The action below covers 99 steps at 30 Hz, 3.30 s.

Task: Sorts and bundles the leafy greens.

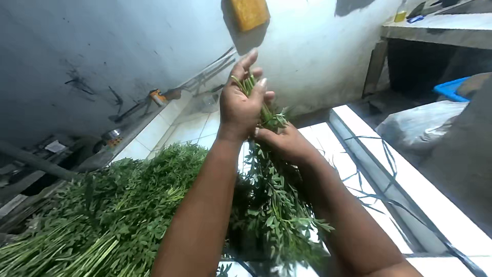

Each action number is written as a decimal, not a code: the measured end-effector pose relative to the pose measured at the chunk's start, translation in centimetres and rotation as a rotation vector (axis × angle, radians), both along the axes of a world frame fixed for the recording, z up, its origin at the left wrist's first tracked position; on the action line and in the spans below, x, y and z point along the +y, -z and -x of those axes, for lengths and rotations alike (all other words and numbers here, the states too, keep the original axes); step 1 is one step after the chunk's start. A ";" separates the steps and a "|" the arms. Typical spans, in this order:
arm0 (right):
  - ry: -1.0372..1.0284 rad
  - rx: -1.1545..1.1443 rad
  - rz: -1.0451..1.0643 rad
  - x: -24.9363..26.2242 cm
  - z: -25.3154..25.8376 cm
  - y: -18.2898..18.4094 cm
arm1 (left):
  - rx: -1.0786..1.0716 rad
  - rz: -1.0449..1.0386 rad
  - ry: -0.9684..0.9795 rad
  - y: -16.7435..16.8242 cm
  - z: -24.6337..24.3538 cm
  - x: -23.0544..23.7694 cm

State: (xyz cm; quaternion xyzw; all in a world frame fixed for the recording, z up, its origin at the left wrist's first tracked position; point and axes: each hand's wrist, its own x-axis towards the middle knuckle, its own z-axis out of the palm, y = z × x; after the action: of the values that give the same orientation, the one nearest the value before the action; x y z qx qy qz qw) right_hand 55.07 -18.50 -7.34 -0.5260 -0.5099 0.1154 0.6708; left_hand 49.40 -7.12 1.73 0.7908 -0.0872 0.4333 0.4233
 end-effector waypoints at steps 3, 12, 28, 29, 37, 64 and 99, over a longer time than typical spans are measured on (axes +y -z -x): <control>-0.150 0.022 -0.026 -0.7 -0.1 -0.2 | -0.049 0.102 0.023 -0.1 0.3 -0.1; 0.026 -0.128 -0.020 0.0 -0.4 -0.2 | -0.295 -0.248 -0.378 -0.3 -1.5 -0.4; 0.188 0.415 -0.221 0.4 -3.9 1.3 | 0.247 -0.173 -0.236 2.3 4.0 0.8; 0.230 0.484 -0.231 0.0 -4.7 1.4 | 0.311 -0.150 -0.241 3.9 5.0 1.1; 0.174 0.720 -0.348 -1.0 -6.3 3.1 | 0.740 -0.246 -0.019 12.0 10.6 0.0; 0.255 0.679 -0.668 -3.2 -9.0 3.2 | 0.768 0.417 0.132 20.2 16.5 -5.1; -0.453 0.259 -0.012 3.8 3.8 1.7 | 0.055 -0.318 -0.779 9.3 12.9 -0.9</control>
State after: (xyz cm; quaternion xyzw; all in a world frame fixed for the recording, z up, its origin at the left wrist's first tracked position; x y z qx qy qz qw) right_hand 51.31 -14.71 -9.05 -0.3754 -0.5252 0.3258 0.6907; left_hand 36.54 -7.98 -7.60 0.8314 0.1640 0.5209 0.1027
